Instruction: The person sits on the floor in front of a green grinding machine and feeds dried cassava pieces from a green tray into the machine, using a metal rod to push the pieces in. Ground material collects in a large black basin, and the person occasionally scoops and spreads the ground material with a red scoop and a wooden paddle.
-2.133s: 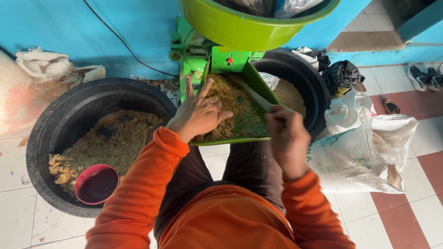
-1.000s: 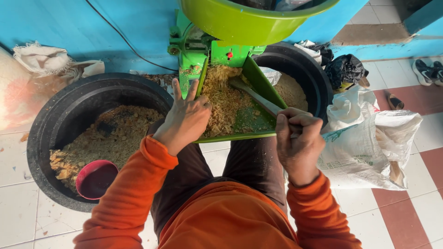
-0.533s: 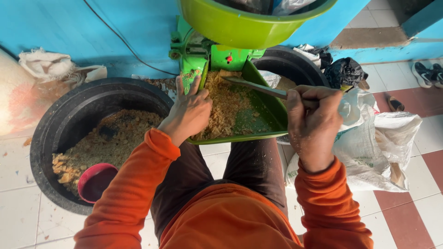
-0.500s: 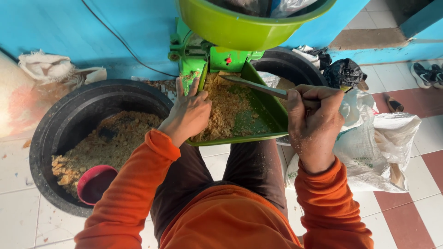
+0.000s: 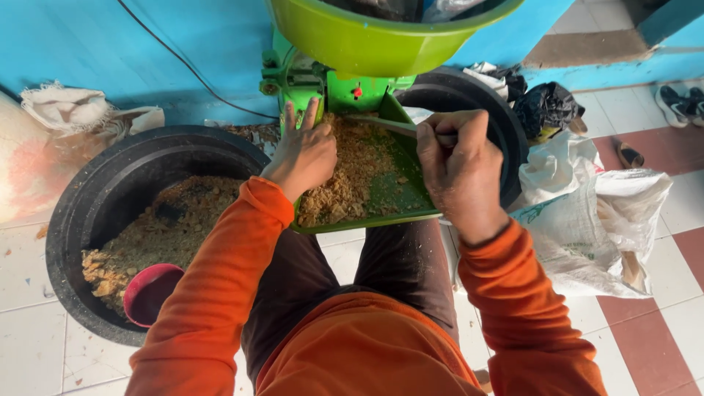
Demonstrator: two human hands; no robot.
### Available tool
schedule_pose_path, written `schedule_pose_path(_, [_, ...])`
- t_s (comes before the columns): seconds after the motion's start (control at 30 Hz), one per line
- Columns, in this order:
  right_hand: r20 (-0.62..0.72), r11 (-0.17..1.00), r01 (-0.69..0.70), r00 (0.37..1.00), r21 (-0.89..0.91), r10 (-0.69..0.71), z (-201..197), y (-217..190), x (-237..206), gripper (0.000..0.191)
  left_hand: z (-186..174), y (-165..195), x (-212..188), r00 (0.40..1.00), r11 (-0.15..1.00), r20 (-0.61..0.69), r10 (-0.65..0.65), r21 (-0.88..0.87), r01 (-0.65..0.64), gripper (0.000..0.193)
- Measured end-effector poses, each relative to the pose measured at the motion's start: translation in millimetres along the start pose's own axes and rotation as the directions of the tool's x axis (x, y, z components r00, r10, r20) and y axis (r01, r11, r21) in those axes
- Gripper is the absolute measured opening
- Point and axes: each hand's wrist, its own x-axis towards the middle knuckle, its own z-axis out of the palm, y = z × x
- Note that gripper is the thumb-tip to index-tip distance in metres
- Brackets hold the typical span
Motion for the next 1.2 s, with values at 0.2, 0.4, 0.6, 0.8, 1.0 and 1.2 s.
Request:
schedule_pose_path(0.2, [-0.063, 0.998, -0.06, 0.996, 0.031, 0.062, -4, 1, -26, 0.026, -7, 12, -17, 0.982, 0.998, 0.181, -0.058, 0.016, 0.056, 0.022])
schedule_pose_path(0.4, [0.018, 0.994, -0.03, 0.999, 0.102, 0.029, 12, 12, -55, 0.024, -44, 21, -46, 0.975, 0.993, 0.219, 0.027, -0.118, -0.001, 0.023])
schedule_pose_path(0.6, [-0.059, 0.999, -0.037, 0.998, -0.035, 0.035, 10, 17, -77, 0.024, -55, 23, -60, 0.952, 0.99, 0.298, 0.075, 0.09, -0.106, 0.019])
schedule_pose_path(0.8, [0.011, 0.991, -0.113, 0.994, 0.07, 0.112, 7, 22, -80, 0.022, -31, 23, -41, 0.953, 0.992, 0.295, 0.07, 0.082, -0.098, 0.019])
schedule_pose_path(1.0, [-0.026, 0.97, -0.173, 0.983, 0.173, 0.18, -64, 23, -108, 0.019, -2, 11, -3, 0.982, 0.998, 0.188, 0.028, -0.056, -0.018, 0.01])
schedule_pose_path(1.2, [0.032, 0.915, -0.274, 0.96, 0.297, 0.277, -89, -39, -89, 0.022, -20, -1, -14, 0.992, 0.996, -0.105, -0.074, -0.054, 0.069, 0.02])
